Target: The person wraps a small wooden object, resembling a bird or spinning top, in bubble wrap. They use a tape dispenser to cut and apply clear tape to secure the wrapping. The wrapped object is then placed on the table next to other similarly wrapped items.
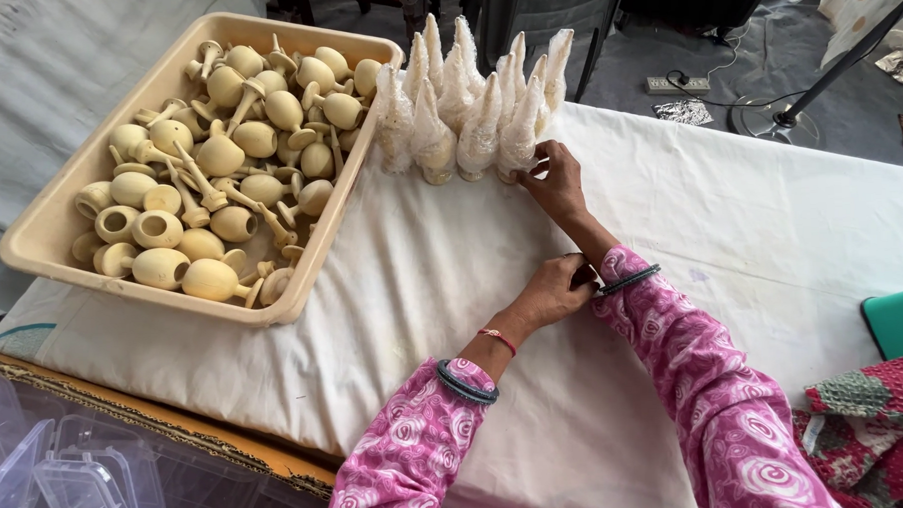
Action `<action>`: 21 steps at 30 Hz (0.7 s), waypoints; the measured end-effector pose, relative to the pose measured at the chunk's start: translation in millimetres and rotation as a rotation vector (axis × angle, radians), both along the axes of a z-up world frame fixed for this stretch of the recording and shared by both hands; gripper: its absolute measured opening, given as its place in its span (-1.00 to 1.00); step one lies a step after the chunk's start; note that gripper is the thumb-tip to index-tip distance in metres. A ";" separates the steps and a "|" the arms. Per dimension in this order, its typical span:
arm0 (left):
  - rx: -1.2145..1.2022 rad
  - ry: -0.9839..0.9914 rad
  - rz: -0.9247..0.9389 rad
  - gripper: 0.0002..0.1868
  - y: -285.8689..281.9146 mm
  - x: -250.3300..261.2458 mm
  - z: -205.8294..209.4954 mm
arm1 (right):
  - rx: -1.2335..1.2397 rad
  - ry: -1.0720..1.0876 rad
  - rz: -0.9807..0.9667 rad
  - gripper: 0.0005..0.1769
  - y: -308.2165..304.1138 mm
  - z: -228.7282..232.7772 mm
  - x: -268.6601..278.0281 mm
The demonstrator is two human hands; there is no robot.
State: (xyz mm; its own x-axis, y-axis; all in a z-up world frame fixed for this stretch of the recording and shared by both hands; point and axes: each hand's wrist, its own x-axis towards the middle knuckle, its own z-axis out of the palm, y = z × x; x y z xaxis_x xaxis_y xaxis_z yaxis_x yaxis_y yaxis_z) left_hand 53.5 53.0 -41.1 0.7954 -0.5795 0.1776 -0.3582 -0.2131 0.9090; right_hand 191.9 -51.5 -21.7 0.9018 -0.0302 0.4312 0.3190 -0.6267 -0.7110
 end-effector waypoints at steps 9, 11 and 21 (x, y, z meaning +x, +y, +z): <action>0.005 0.025 0.030 -0.78 2.1 0.5 3.6 | -0.001 -0.026 -0.020 -0.48 2.1 -6.9 6.0; 0.020 0.000 0.026 -0.78 1.9 0.6 1.9 | 0.005 -0.026 -0.018 -0.44 2.9 0.2 -0.7; -0.066 -0.154 -0.004 -0.71 1.1 0.6 -14.4 | -0.066 0.040 -0.014 -0.57 -57.3 -7.0 -83.1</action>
